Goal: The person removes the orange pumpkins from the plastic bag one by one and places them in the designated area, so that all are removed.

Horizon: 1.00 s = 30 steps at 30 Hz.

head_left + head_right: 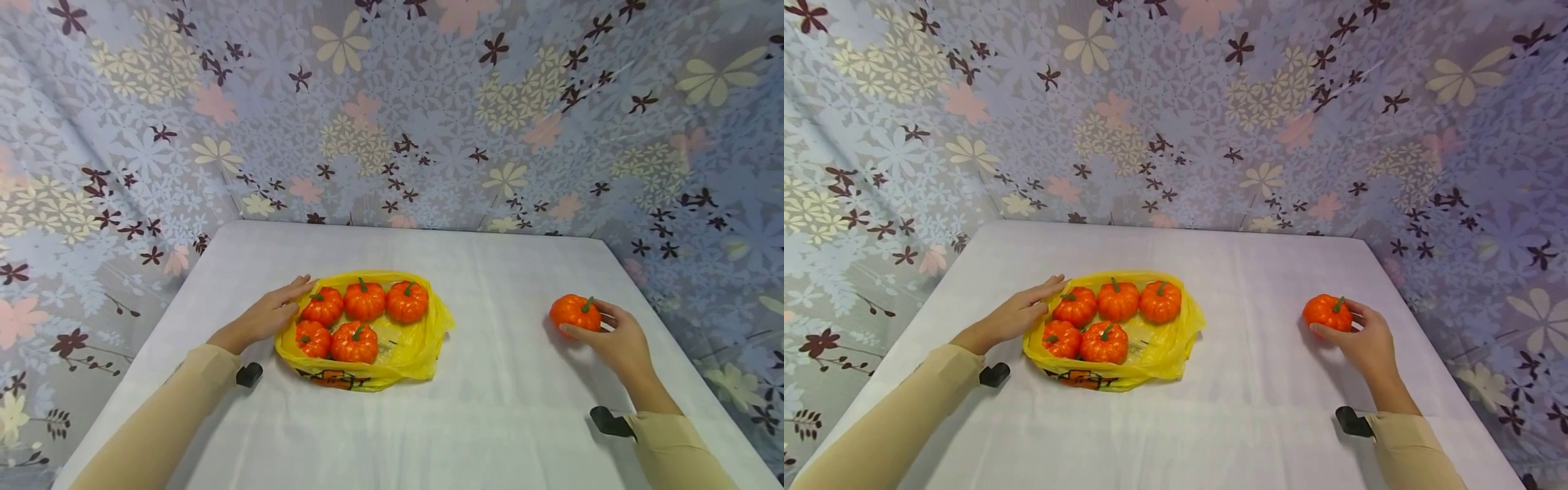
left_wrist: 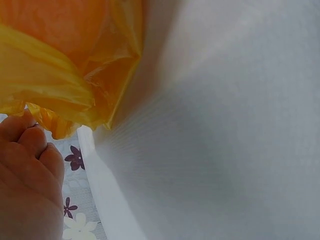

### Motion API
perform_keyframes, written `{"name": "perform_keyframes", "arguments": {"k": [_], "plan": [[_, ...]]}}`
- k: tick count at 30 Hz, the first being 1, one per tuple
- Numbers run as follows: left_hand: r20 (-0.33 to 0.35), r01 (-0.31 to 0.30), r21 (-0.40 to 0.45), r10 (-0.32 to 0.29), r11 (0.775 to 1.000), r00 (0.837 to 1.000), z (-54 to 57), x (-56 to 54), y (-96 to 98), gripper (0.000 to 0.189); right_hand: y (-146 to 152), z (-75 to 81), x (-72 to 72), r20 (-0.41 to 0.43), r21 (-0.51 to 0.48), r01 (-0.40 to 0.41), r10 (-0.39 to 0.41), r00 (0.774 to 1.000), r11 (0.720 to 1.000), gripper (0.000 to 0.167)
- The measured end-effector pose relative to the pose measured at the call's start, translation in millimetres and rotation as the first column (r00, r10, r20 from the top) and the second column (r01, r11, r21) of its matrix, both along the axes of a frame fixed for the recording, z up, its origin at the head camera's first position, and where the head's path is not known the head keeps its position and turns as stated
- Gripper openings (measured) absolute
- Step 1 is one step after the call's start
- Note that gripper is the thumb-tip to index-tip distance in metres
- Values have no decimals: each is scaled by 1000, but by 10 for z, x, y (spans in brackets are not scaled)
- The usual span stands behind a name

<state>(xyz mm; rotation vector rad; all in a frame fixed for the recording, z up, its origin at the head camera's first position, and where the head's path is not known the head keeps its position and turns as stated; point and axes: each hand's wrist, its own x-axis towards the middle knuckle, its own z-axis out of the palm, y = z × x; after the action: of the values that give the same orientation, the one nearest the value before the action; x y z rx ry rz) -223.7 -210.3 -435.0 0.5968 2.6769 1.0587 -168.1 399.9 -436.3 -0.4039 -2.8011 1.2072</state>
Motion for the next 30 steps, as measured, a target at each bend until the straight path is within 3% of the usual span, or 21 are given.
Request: {"name": "perform_keyframes", "arguments": {"k": [14, 21, 30], "plan": [[-41, 27, -2, -27, 1000, 999, 1, -47, -27, 53, 33, -89, -235, 1, -13, 80, -80, 997, 997, 102], [-41, 47, 12, -46, 999, 998, -3, -83, 4, 52, 54, -191, -195, 2, -38, 110, -110, 994, 993, 103], [-26, 24, 12, -24, 1000, 999, -35, -54, -33, 52, -26, -112, -259, 4, 75, 59, -60, 998, 995, 104]]}}
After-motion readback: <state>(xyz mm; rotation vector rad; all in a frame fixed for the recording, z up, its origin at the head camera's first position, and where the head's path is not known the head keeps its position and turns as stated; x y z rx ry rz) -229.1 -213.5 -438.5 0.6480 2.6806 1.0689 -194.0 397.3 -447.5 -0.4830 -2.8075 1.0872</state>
